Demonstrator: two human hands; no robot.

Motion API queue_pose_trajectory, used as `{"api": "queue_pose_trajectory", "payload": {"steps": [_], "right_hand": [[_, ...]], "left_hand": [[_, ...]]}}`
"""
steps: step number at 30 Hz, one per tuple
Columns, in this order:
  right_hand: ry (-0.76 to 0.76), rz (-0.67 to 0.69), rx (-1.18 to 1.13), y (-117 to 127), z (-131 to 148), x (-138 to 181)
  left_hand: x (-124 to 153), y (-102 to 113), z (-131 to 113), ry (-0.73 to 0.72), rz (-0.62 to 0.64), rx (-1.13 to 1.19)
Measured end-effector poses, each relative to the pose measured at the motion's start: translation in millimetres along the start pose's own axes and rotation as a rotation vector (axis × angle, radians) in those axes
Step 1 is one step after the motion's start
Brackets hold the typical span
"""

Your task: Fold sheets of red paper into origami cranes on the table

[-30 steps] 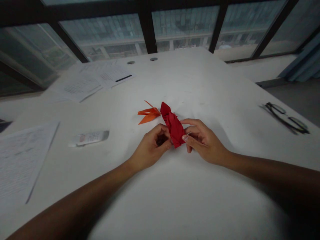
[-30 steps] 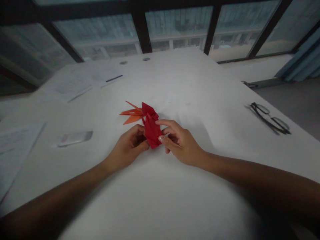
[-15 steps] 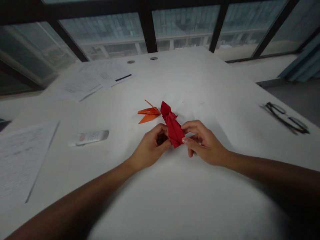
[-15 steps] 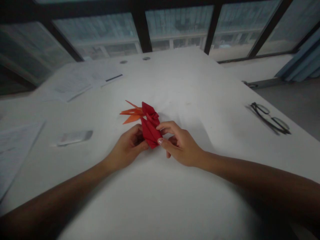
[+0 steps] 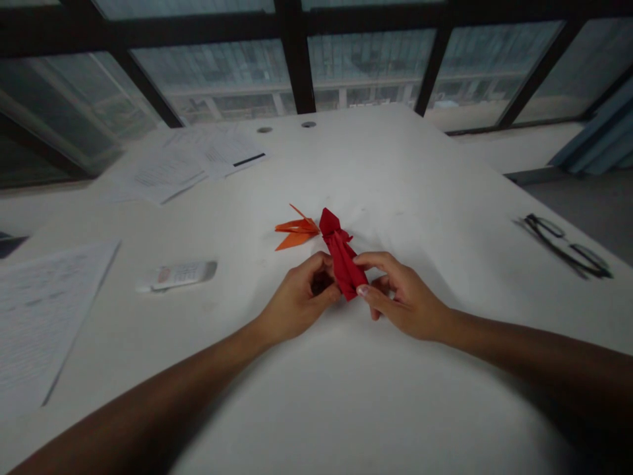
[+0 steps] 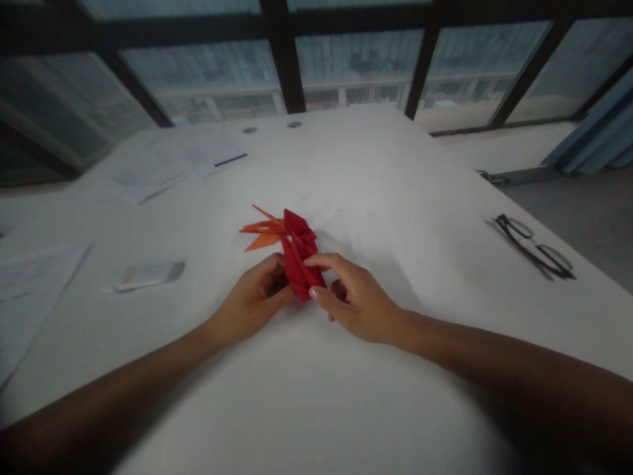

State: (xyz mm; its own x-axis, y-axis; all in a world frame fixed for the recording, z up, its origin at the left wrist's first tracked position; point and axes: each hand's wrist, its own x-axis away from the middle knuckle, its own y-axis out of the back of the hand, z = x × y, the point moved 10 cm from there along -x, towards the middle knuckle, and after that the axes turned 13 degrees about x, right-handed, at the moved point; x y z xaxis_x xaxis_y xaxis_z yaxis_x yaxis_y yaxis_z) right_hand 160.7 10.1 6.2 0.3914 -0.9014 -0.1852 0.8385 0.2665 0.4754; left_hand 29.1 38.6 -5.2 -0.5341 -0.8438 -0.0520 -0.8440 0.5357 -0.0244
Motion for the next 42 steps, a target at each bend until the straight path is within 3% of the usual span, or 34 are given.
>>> {"api": "queue_pose_trajectory", "payload": {"steps": [5,10,16,23,29,35,42], "right_hand": [[0.008,0.02,-0.01,-4,-4,0],[0.15,-0.027,-0.042,1,6,-1],[0.179,0.002,-0.034,2,8,-1],[0.13,0.067,-0.243,-1,6,-3],[-0.02,0.072,-0.302,-7,-9,-5],[-0.088,0.028,-0.3,-10,-22,-5],[-0.137,-0.089,-0.378,-1,-28,-8]], "left_hand": [[-1,0,-2,-0.007,-0.007,0.07],[-4,4,-2,-0.031,-0.042,0.153],[-6,8,-3,-0.04,-0.052,0.259],[-2,7,-9,-0.07,-0.05,0.218],[1,4,-11,-0.1,0.011,0.229],[0,5,-19,-0.158,-0.007,0.018],[-1,8,-18,-0.155,-0.064,0.089]]}}
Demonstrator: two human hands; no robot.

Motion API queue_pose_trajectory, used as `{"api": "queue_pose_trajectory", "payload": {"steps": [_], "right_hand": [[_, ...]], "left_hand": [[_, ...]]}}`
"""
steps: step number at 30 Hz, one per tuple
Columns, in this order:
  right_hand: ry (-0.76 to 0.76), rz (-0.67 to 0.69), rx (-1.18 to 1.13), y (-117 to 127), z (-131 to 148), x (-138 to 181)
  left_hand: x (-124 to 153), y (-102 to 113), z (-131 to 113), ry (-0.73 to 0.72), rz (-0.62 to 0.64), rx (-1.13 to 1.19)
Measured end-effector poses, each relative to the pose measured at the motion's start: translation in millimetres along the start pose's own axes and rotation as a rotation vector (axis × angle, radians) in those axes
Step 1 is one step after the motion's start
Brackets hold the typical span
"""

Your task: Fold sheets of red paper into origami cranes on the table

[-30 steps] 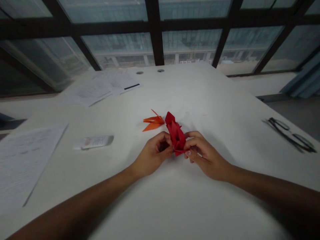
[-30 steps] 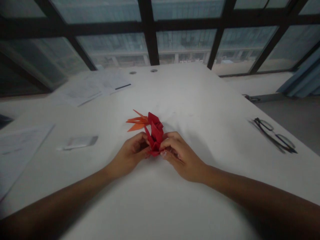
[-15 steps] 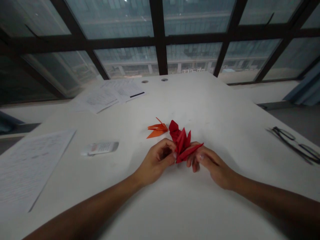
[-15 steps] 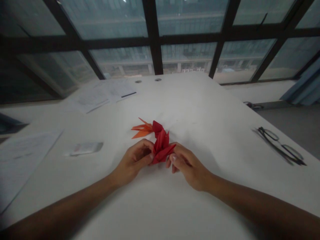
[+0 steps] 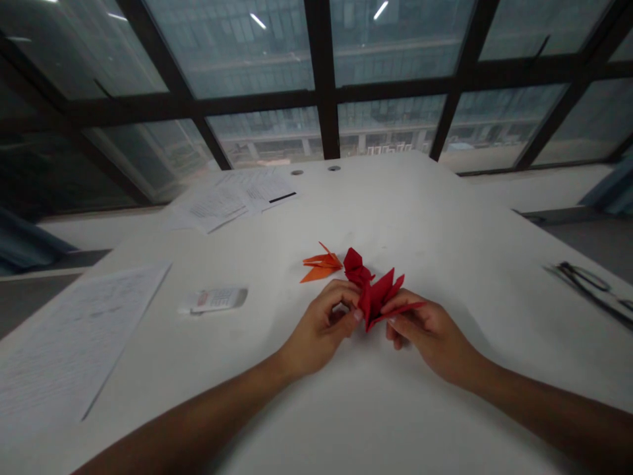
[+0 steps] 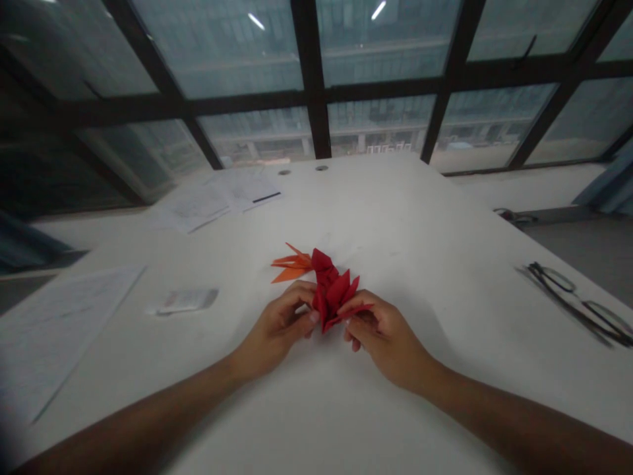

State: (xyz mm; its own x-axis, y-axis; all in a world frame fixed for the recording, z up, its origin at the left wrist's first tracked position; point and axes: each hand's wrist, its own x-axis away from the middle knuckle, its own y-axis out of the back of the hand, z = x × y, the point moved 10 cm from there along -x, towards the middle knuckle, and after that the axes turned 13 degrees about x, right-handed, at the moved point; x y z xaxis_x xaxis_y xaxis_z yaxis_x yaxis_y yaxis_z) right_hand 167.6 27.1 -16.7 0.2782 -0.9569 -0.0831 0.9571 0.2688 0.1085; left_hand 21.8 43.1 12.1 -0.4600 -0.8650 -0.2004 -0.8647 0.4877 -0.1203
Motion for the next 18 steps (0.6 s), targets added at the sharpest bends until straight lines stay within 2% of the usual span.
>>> {"api": "queue_pose_trajectory", "payload": {"steps": [4,9,14,18], "right_hand": [[-0.026,-0.078,-0.012,9,3,-3],[-0.062,-0.117,-0.114,15,-4,-5],[-0.049,-0.134,-0.309,15,-4,-7],[-0.054,-0.153,-0.363,16,-3,-8]], "left_hand": [[-2,3,4,0.033,-0.035,0.072],[-2,9,6,0.001,-0.058,0.104],[0,-6,-2,-0.019,0.095,-0.034],[3,-20,1,0.076,0.199,-0.081]]}}
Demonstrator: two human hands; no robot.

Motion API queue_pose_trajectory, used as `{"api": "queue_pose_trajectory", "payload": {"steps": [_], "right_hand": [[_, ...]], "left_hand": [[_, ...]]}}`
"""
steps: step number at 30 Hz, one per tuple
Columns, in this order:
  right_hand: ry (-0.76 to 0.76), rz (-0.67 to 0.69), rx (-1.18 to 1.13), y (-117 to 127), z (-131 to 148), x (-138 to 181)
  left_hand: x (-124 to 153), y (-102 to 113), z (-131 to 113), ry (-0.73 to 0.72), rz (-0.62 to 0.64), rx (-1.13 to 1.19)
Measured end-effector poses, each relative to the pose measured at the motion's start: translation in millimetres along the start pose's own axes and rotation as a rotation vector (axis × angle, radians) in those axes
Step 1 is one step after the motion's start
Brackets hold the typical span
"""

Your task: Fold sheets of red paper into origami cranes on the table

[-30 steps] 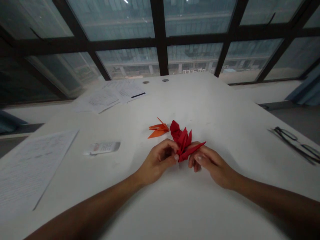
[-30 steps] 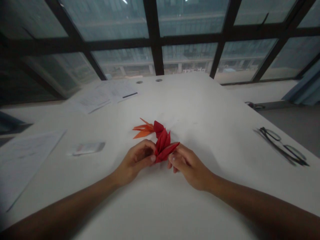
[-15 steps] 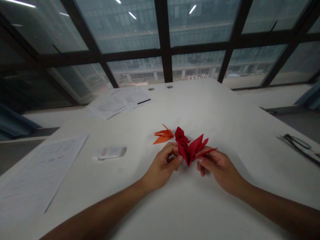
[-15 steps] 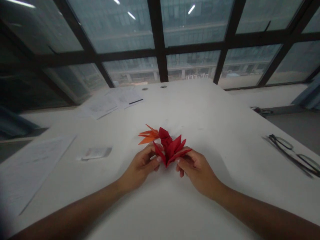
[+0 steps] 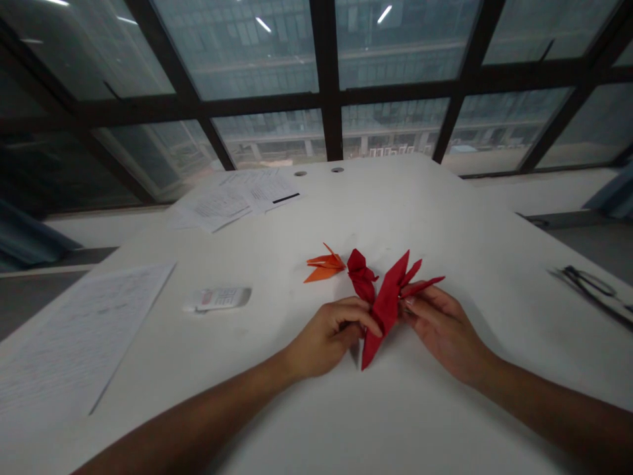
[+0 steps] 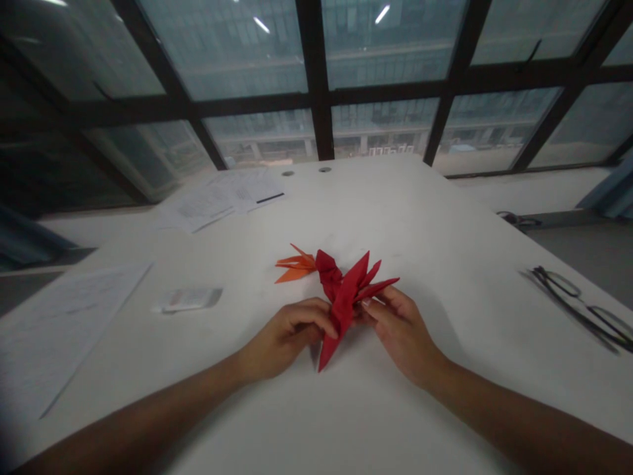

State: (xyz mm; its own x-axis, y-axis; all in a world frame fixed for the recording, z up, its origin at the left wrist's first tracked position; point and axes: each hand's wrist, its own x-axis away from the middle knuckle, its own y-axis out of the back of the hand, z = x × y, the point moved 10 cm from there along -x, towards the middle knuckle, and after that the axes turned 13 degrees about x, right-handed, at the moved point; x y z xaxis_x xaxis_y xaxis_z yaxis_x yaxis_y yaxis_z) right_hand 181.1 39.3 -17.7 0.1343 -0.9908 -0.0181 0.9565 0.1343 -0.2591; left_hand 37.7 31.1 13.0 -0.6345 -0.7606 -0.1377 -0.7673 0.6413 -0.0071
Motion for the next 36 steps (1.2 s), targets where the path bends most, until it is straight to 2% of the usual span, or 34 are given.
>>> {"api": "queue_pose_trajectory", "payload": {"steps": [3,6,9,15,20,27,31,36], "right_hand": [[-0.009,0.035,-0.021,-2,-1,0],[-0.013,0.125,-0.019,-10,-2,2],[0.007,0.173,-0.001,-15,0,3],[0.01,0.148,0.003,-14,0,1],[0.004,0.191,0.011,-13,-4,2],[0.044,0.227,0.228,-15,6,10],[0.116,0.225,0.287,-21,16,11],[0.103,0.182,0.293,-17,10,8]], "left_hand": [[1,-1,5,0.052,-0.004,0.021],[3,0,15,0.103,-0.03,0.057],[3,5,22,0.104,-0.077,0.05],[4,12,23,0.062,-0.156,0.052],[2,12,22,0.055,-0.168,0.147],[0,14,20,0.052,-0.194,0.179],[-2,14,13,0.017,-0.179,0.193],[-4,20,12,0.006,-0.194,0.19]]}}
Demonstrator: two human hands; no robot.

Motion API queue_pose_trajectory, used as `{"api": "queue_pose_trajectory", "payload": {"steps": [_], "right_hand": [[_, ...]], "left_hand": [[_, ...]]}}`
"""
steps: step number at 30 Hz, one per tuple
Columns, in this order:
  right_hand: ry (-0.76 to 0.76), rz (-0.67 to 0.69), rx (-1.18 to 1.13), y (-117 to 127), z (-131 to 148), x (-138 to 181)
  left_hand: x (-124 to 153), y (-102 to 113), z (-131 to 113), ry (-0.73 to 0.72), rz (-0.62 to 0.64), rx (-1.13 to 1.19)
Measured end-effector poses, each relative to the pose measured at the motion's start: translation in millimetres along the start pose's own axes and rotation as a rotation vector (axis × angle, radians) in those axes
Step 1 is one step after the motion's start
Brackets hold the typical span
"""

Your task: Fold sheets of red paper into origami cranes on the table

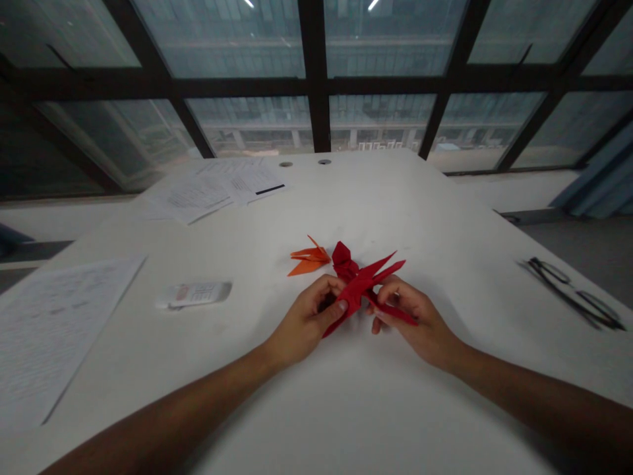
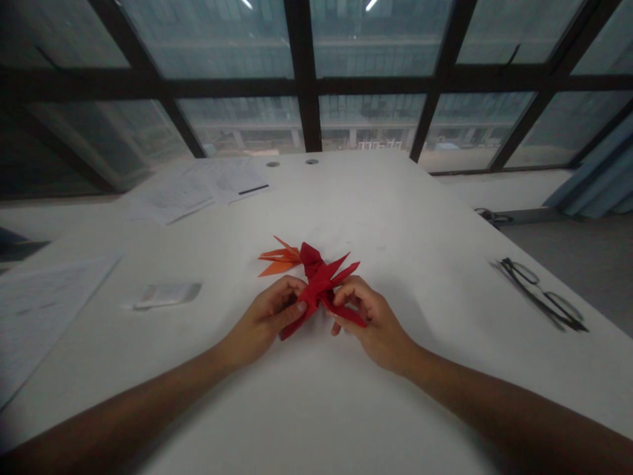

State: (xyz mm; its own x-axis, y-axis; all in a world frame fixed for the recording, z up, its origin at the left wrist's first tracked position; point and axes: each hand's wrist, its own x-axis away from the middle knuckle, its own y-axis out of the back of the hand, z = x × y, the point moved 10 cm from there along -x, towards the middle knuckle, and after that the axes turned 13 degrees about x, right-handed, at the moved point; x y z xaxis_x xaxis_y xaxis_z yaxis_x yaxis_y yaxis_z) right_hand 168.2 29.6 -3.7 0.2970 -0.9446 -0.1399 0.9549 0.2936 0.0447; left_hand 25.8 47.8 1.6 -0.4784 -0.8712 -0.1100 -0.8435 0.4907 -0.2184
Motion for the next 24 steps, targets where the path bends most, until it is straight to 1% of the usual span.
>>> {"api": "queue_pose_trajectory", "payload": {"steps": [3,5,8,11,13,16,20,22,24], "right_hand": [[-0.033,-0.088,-0.077,9,-12,-3],[-0.048,-0.119,-0.139,12,-20,-5],[-0.055,-0.099,-0.184,11,-27,-8],[-0.03,-0.049,-0.185,7,-23,-8],[-0.012,0.01,-0.121,1,-16,-4],[0.003,0.073,0.002,-9,-7,5],[0.07,0.142,0.16,-18,6,12],[0.093,0.139,0.187,-17,10,13],[0.109,0.129,0.202,-15,12,12]], "left_hand": [[-1,2,3,0.018,-0.001,0.016],[0,1,5,0.041,0.009,0.024],[1,-1,4,0.066,0.027,0.045],[2,-5,3,0.107,0.075,0.06],[5,-10,2,0.137,0.121,0.058],[8,-15,0,0.128,0.154,0.019],[12,-21,9,0.184,0.187,0.042],[11,-19,10,0.182,0.159,0.089],[8,-12,7,0.15,0.096,0.117]]}}
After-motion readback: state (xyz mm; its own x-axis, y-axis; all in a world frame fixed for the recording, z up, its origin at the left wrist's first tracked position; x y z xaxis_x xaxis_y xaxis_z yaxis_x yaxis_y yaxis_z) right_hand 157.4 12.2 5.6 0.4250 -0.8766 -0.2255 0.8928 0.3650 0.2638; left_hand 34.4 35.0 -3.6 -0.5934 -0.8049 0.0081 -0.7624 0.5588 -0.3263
